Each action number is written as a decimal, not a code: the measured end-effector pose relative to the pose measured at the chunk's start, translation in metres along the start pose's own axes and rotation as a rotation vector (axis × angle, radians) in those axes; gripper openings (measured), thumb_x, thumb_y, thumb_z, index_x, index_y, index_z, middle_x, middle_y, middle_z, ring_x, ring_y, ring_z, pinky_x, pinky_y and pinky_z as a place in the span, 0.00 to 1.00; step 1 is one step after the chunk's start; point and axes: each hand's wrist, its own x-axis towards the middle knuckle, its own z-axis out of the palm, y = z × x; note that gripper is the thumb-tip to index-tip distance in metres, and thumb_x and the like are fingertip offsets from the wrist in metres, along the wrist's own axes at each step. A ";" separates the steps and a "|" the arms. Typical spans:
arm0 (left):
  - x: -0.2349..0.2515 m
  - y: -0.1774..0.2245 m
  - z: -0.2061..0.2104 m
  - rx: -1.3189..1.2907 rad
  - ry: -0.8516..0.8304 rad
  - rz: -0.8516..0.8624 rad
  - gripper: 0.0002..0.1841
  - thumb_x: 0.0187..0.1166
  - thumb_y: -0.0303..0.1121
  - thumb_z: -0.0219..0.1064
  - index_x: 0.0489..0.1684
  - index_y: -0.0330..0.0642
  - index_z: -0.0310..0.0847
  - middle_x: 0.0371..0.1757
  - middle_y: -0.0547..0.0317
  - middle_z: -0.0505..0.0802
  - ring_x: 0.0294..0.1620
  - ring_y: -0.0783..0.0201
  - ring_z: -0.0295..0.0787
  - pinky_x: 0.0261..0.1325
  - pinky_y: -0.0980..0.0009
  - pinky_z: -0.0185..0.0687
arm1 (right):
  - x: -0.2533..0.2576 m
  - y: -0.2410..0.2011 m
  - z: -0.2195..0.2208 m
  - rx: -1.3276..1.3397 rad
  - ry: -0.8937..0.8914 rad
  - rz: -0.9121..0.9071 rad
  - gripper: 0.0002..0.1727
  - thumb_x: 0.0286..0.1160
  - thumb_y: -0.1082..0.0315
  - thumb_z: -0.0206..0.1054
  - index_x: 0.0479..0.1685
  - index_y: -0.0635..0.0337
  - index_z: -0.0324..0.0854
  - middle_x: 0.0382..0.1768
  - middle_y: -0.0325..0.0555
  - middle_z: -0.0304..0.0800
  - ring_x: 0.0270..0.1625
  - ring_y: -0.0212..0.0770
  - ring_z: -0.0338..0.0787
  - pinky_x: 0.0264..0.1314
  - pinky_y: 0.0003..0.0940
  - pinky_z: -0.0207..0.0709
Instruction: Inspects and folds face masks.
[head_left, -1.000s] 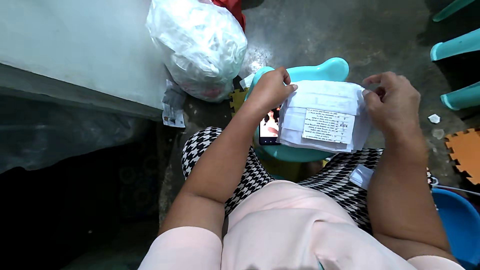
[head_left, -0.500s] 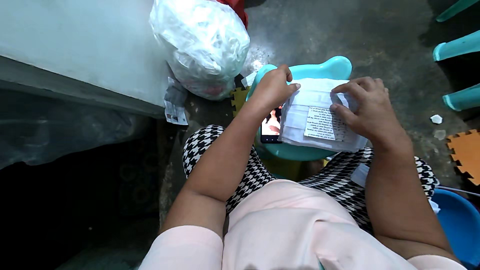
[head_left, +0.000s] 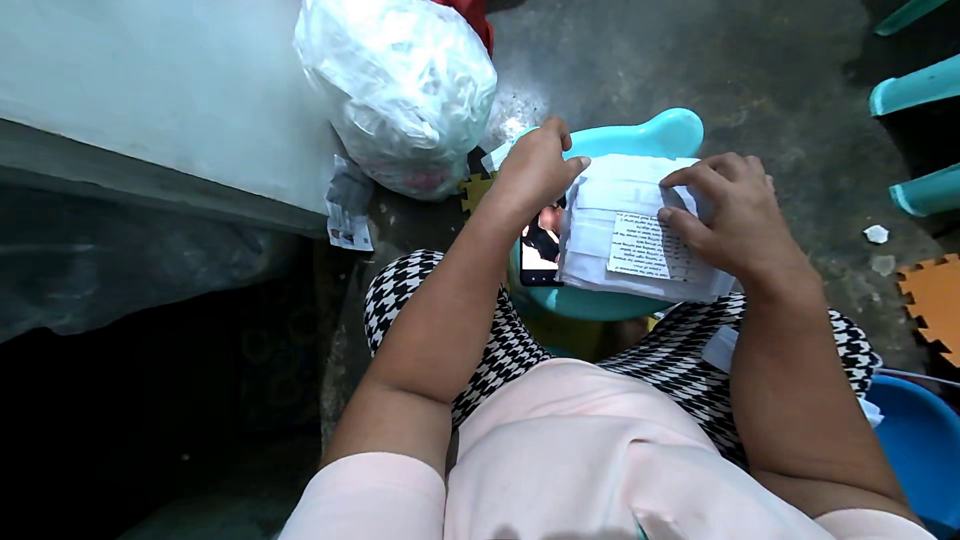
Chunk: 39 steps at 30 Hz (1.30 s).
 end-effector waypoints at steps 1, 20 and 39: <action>0.000 0.000 0.000 0.001 0.005 -0.001 0.21 0.84 0.44 0.68 0.64 0.38 0.77 0.41 0.49 0.90 0.43 0.53 0.89 0.51 0.51 0.85 | 0.000 -0.001 0.000 -0.001 -0.002 0.004 0.20 0.75 0.55 0.65 0.60 0.56 0.86 0.62 0.65 0.82 0.65 0.73 0.77 0.58 0.72 0.68; -0.003 -0.001 -0.003 0.012 0.047 0.003 0.22 0.83 0.44 0.68 0.67 0.39 0.75 0.44 0.50 0.92 0.46 0.52 0.91 0.53 0.48 0.86 | -0.001 -0.001 -0.001 -0.002 0.004 0.003 0.19 0.75 0.56 0.66 0.60 0.56 0.86 0.62 0.65 0.82 0.65 0.73 0.77 0.58 0.72 0.68; -0.002 0.001 0.012 0.033 0.114 0.243 0.21 0.81 0.43 0.71 0.63 0.38 0.81 0.63 0.38 0.83 0.64 0.43 0.83 0.65 0.47 0.80 | -0.007 0.010 -0.038 0.222 0.329 0.248 0.22 0.83 0.68 0.52 0.70 0.66 0.79 0.67 0.66 0.80 0.70 0.56 0.80 0.71 0.48 0.74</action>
